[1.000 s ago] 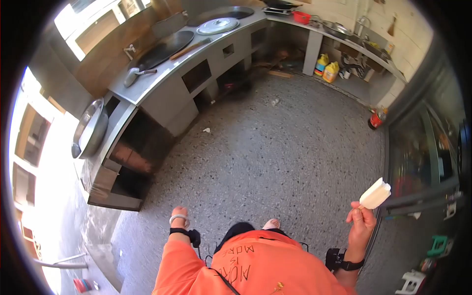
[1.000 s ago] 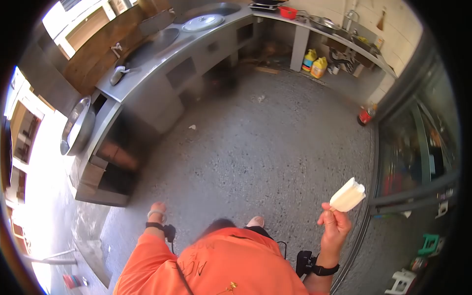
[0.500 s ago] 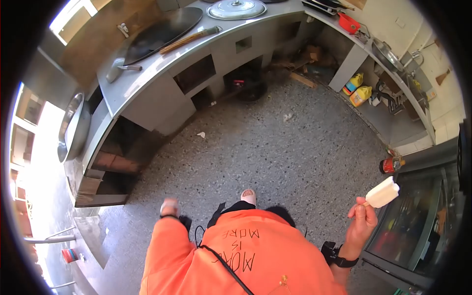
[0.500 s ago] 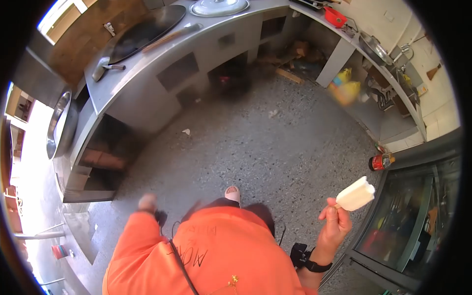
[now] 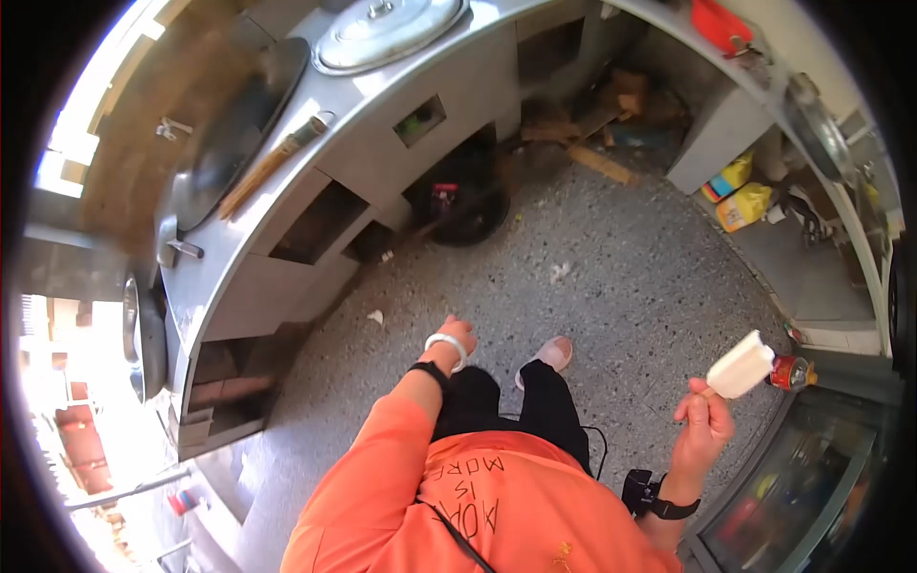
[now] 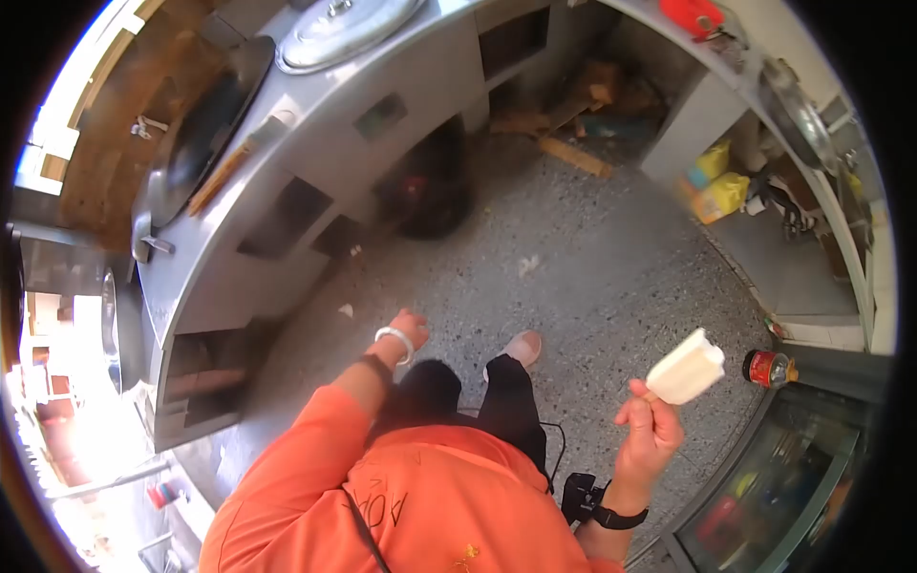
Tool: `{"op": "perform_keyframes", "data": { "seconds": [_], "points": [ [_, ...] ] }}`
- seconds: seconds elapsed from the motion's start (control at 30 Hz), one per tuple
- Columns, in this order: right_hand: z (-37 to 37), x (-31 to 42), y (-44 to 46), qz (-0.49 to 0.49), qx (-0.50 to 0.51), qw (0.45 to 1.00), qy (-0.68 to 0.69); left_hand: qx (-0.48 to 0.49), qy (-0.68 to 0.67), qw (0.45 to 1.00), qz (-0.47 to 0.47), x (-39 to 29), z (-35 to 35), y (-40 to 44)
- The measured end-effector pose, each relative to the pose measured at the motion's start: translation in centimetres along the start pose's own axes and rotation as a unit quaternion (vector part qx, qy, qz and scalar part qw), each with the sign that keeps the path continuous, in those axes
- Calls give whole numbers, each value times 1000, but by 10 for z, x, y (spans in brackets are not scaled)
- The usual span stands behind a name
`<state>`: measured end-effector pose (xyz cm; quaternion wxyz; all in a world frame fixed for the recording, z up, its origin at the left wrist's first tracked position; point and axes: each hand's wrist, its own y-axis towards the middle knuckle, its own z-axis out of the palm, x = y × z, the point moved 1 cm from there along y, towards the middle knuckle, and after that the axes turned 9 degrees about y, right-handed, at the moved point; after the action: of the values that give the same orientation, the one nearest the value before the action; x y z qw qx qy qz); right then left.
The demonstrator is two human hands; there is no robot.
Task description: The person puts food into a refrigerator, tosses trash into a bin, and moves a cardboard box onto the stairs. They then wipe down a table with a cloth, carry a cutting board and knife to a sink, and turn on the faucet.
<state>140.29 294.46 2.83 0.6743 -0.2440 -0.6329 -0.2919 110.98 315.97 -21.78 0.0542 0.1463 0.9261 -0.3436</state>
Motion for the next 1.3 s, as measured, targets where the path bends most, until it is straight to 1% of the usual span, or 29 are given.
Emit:
{"op": "perform_keyframes", "data": {
  "seconds": [0.03, 0.07, 0.1, 0.17, 0.27, 0.3, 0.37, 0.4, 0.47, 0.53, 0.57, 0.63, 0.7, 0.73, 0.77, 0.8, 0.83, 0.87, 0.9, 0.93, 0.97, 1.0, 1.03, 1.07, 1.1, 1.13, 1.17, 1.23, 1.3],
  "points": [
    [-1, -10, 19, 22, 10, 1000, -7, 51, 68, 996, 12, -1, 28, 35],
    [-1, -21, 36, 30, -13, 999, -6, 103, 135, 985, 31, -9, 49, 63],
    [-2, -31, 51, 38, -44, 998, -6, 124, 132, 983, 30, -29, 45, 74],
    [-2, -54, 74, 81, -63, 994, -35, 38, 25, 998, 43, -81, 2, 91],
    [-15, -105, 81, 143, -103, 982, -73, 138, 82, 983, 89, -123, 15, 165],
    [-20, -127, 86, 160, -122, 976, -86, 134, 249, 942, 181, -139, 25, 193],
    [-19, -164, 95, 172, -146, 968, -107, 128, 407, 860, 280, -151, 78, 266],
    [-19, -181, 99, 176, -155, 964, -126, 136, 298, 909, 256, -143, 133, 308],
    [-21, -222, 100, 187, -172, 957, -137, 153, 183, 945, 224, -152, 190, 348],
    [-16, -263, 109, 176, -199, 953, -147, 226, 136, 952, 155, -185, 190, 371],
    [-25, -279, 110, 223, -178, 943, -171, 282, 201, 921, 180, -194, 206, 389],
    [-24, -319, 115, 181, -171, 957, -145, 330, 260, 889, 182, -188, 235, 421],
    [-10, -348, 141, 186, -142, 962, -143, 304, 177, 929, 116, -176, 260, 445],
    [4, -354, 158, 232, -114, 945, -201, 292, 145, 941, 91, -170, 269, 459],
    [21, -357, 174, 273, -88, 922, -261, 346, -38, 934, -79, -162, 285, 475],
    [45, -360, 194, 247, -80, 903, -343, 362, -138, 908, -158, -158, 281, 489],
    [49, -362, 201, 237, -71, 908, -339, 364, -230, 870, -241, -154, 273, 502],
    [49, -365, 206, 255, -84, 916, -299, 356, -10, 933, 50, -156, 247, 519],
    [51, -368, 211, 273, -94, 922, -258, 302, 220, 869, 325, -156, 215, 530],
    [53, -374, 216, 248, -88, 944, -201, 186, 127, 911, 345, -149, 150, 529],
    [56, -377, 221, 243, -74, 947, -196, 65, 33, 931, 359, -129, 85, 524],
    [60, -379, 226, 233, -84, 951, -187, -87, -19, 939, 331, -99, 55, 538],
    [65, -383, 232, 223, -94, 954, -179, -235, -107, 937, 235, -67, 25, 547],
    [73, -385, 238, 220, -91, 957, -168, -312, -40, 940, 130, -34, -5, 554],
    [78, -388, 243, 213, -85, 959, -168, -372, 0, 928, 31, 13, -8, 578],
    [81, -391, 245, 222, -75, 955, -184, -353, 56, 933, -42, 37, -27, 567],
    [83, -394, 247, 229, -67, 950, -202, -275, 55, 952, -124, 72, -24, 578],
    [80, -402, 248, 221, -60, 948, -222, -179, 95, 951, -234, 153, 23, 618],
    [84, -409, 251, 213, -59, 944, -245, -83, 115, 922, -361, 134, 15, 600]
  ]
}}
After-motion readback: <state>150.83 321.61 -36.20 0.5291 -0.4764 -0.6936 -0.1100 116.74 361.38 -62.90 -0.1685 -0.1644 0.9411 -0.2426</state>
